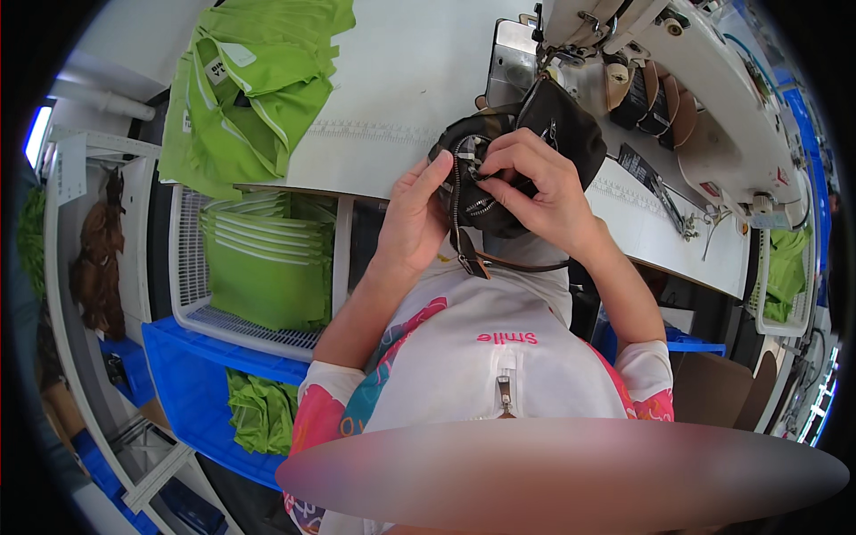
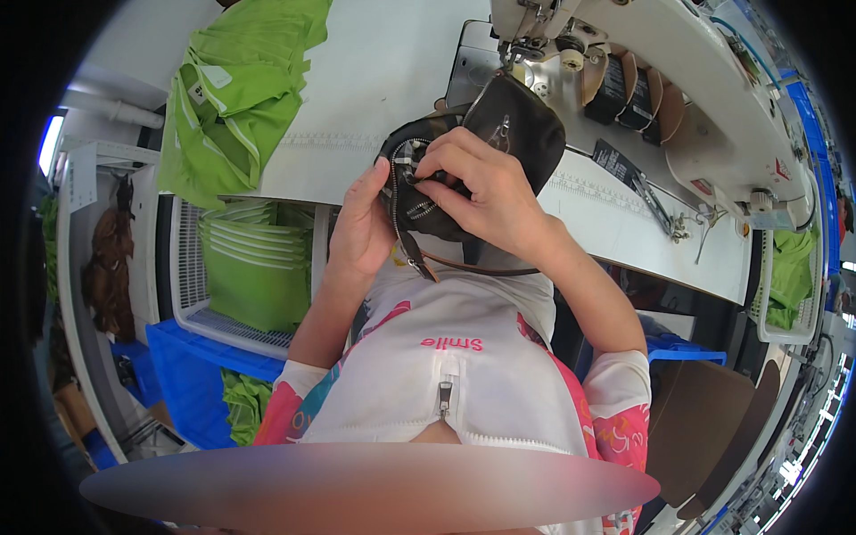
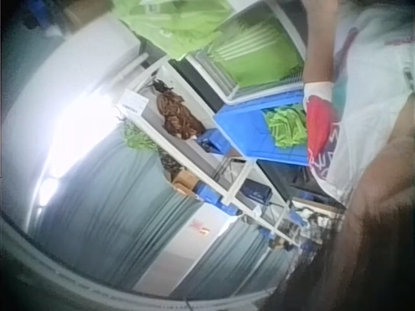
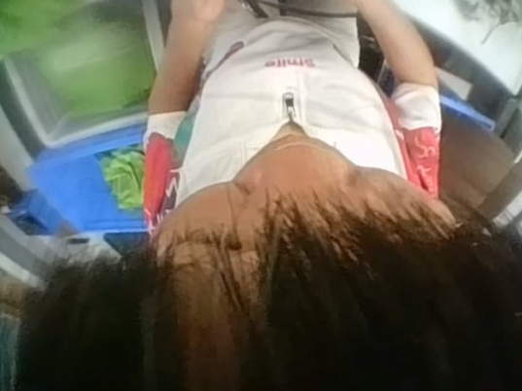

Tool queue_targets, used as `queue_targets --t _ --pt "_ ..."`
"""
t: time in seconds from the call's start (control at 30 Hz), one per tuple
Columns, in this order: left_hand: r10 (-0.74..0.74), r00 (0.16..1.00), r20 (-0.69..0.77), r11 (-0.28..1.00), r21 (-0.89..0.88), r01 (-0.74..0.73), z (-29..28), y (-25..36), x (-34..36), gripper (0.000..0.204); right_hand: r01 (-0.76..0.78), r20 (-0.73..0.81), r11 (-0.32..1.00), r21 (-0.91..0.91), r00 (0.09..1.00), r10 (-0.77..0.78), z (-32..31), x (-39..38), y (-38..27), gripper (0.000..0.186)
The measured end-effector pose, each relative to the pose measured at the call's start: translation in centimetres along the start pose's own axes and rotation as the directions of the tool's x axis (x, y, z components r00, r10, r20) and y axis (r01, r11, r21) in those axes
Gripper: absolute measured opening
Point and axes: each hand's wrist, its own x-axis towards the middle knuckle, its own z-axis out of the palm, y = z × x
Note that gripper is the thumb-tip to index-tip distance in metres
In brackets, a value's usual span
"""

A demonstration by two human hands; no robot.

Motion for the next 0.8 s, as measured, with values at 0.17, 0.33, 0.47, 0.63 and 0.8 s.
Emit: queue_targets --t 0.17,0.33,0.47,0.63,0.8 --pt "-0.006 1.0 0.015 1.0 -0.019 0.006 0.2 0.0 -0.1 0.025 0.113 0.051 0.975 -0.191 0.993 -0.105 0.0 0.0 -0.2 0.019" --pt "-0.007 1.0 0.017 1.0 0.002 0.007 0.2 0.1 0.1 0.025 0.089 -0.004 0.979 -0.181 0.996 -0.091 0.1 0.2 0.2 0.018" --pt "0.002 1.0 0.013 0.998 0.068 -0.003 0.1 0.2 0.1 0.024 0.055 0.025 0.962 -0.267 0.998 -0.05 0.4 0.5 -0.5 0.019" --pt "0.3 0.953 0.04 0.669 0.703 -0.24 0.9 1.8 0.1 0.033 0.167 -0.078 0.864 -0.474 0.97 -0.23 0.7 0.5 1.3 0.022" --pt "0.538 0.636 0.553 -0.349 0.833 -0.429 1.7 2.4 0.2 0.026 0.159 -0.048 0.905 -0.394 0.98 -0.193 0.7 0.8 0.6 0.021"
